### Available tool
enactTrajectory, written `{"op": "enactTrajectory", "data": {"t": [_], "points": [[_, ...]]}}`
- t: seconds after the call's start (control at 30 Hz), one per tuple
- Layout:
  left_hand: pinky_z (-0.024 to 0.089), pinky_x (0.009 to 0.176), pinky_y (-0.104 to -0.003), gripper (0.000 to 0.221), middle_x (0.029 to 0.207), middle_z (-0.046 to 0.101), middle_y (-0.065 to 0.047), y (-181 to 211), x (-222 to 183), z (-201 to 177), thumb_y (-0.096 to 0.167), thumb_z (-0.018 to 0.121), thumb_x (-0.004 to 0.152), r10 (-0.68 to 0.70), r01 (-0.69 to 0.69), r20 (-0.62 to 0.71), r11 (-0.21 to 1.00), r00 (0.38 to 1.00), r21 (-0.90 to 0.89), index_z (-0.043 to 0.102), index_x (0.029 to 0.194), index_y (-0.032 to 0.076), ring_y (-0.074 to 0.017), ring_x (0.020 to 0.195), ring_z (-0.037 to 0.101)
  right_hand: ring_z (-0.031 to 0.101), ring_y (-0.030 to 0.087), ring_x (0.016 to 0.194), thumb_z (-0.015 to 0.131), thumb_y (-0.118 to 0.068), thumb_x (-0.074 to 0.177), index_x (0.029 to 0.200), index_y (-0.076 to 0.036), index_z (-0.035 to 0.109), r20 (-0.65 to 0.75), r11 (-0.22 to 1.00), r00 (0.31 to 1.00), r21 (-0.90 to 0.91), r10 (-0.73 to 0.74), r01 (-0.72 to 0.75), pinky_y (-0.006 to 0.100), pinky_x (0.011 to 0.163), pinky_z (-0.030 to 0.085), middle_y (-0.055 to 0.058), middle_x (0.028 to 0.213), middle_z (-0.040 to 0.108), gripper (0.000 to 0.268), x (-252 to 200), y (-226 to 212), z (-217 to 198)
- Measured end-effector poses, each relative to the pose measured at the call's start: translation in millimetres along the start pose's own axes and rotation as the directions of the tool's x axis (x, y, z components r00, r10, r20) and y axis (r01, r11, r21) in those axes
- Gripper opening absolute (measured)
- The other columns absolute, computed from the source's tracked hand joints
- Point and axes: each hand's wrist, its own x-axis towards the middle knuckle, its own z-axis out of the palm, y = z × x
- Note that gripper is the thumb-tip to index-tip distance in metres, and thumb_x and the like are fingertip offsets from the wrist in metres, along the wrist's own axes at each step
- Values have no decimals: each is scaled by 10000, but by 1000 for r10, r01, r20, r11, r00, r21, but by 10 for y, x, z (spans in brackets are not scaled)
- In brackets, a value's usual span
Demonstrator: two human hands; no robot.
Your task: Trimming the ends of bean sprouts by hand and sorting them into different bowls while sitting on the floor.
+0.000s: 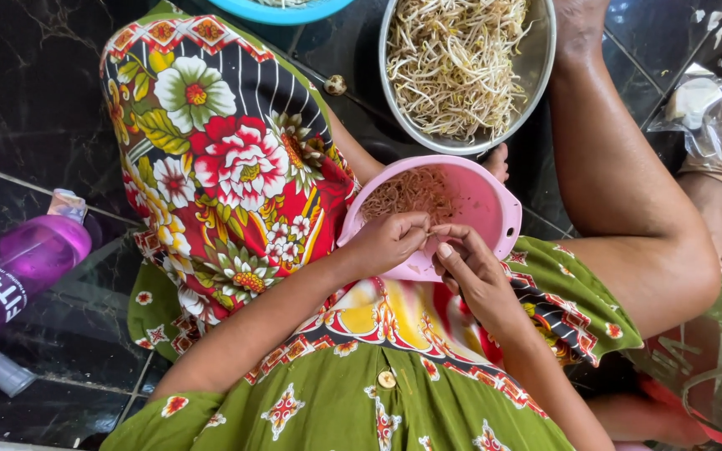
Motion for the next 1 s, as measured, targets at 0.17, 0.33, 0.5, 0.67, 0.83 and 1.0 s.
{"op": "enactTrajectory", "data": {"t": [0.17, 0.33, 0.5, 0.67, 0.83, 1.0], "points": [[528, 711, -387, 176, 650, 645, -83, 62, -45, -11, 202, 480, 918, 16, -16, -22, 1000, 1000, 2, 623, 820, 172, -247, 674, 622, 517, 139, 684, 527, -168, 1065, 1304, -21, 527, 23, 998, 999, 41, 37, -38, 229, 530, 402, 98, 779, 556, 280, 27, -36, -9], [532, 704, -390, 150, 650, 644, -82, 85, -46, -10, 195, 487, 911, 30, -30, -36, 1000, 999, -2, 616, 840, 167, -240, 670, 625, 486, 126, 582, 522, -187, 1064, 1281, -29, 537, 24, 995, 999, 85, 48, -50, 248, 506, 388, 90, 752, 508, 268, 49, -68, 21], [520, 686, -359, 196, 622, 628, -68, 72, -41, 2, 215, 484, 945, 31, -31, -25, 999, 999, -14, 627, 815, 183, -212, 632, 582, 482, 115, 562, 520, -157, 1065, 1372, -27, 506, -22, 997, 999, -75, -29, 28, 228, 525, 387, 114, 777, 566, 334, 91, -40, -64], [520, 679, -352, 196, 602, 621, -60, 98, -46, -12, 201, 480, 938, 39, -40, -28, 999, 999, -28, 625, 807, 186, -214, 619, 584, 492, 106, 569, 481, -138, 1060, 1550, -66, 379, 13, 958, 999, -282, -53, 54, 216, 515, 402, 105, 782, 605, 506, 32, -348, -27], [516, 684, -342, 178, 607, 609, -55, 151, -56, -36, 180, 475, 921, 46, -47, -29, 997, 999, -57, 619, 815, 177, -197, 628, 574, 540, 129, 577, 457, -135, 1062, 1549, -48, 385, -10, 916, 997, -397, -75, 65, 229, 513, 436, 130, 787, 650, 500, -18, -480, -26], [502, 685, -333, 179, 598, 587, -55, 109, -41, -32, 167, 463, 912, 60, -60, 5, 997, 998, -56, 612, 812, 167, -198, 631, 563, 588, 160, 565, 507, -209, 1053, 1390, -54, 616, -64, 849, 997, -529, -38, -1, 297, 520, 494, 118, 750, 706, 387, -1, -453, -1]]}}
